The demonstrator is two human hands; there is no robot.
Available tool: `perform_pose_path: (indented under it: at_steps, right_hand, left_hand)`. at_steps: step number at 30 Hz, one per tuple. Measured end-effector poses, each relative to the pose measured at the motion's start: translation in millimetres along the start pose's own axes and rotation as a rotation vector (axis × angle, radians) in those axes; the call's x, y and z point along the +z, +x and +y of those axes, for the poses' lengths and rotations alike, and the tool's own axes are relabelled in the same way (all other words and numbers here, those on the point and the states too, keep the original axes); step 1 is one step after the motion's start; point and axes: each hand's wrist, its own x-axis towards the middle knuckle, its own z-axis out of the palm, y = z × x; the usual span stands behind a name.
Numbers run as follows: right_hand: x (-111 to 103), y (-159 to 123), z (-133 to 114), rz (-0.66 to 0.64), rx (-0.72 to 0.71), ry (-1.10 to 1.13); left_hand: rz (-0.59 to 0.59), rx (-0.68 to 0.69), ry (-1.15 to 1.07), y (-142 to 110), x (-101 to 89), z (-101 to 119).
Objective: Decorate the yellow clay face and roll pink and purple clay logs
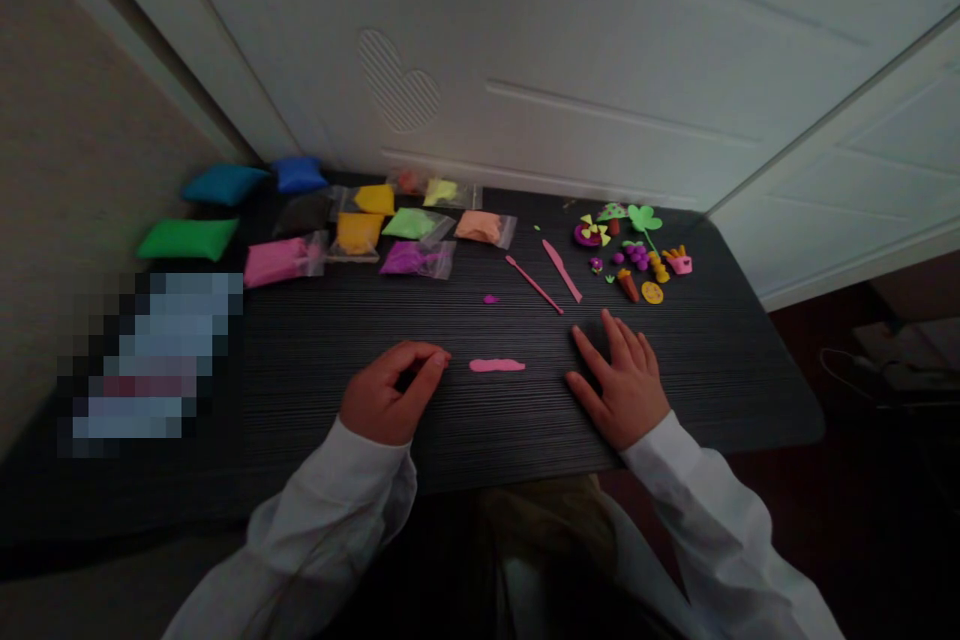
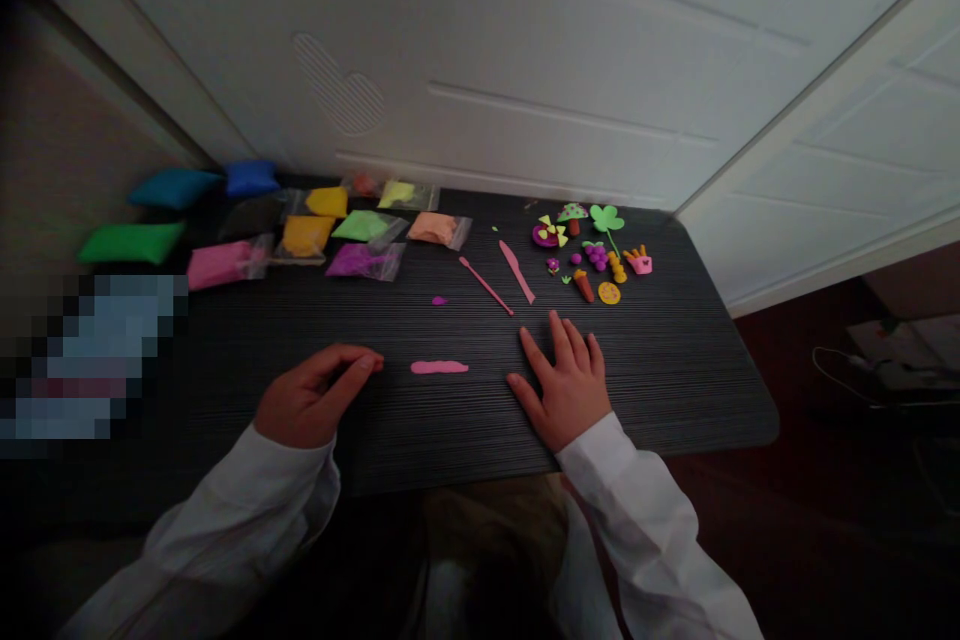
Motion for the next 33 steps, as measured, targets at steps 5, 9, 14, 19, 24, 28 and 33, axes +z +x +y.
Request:
perform_pose_path:
  at_steps: [5, 9, 14, 19, 24, 28, 33]
  right_hand:
    - [-3, 0, 5, -0.065, -0.052, -0.049]
    - [-3, 0, 9, -0.066, -0.059, -0.058]
    - [-3, 0, 8, -0.080, -0.045, -0.068]
    - [0, -1, 11, -0.050, -0.018, -0.077]
    - [4, -1, 17, -0.022, 0.050, -0.094]
    - [1, -1, 15, -0.039, -0.002, -0.085]
    - [-4, -2, 9, -0.089, -0.095, -0.074]
  left_hand:
    - [0.005, -0.004, 0.002, 0, -0.3, 1]
    - [-0.004, -0.003, -0.013, 0, -0.4, 1]
    - [0.009, 0.007, -0.012, 0, -0.1, 0]
    - [0.002, -0.003, 0.010, 0, -0.7, 2]
    - [0.001, -0.011, 0.011, 0, -0.5, 2]
    - [0.011, -0.001, 0.002, 0, 0.5, 1]
    - [0.019, -0.009, 0.000, 0, 1.0, 0]
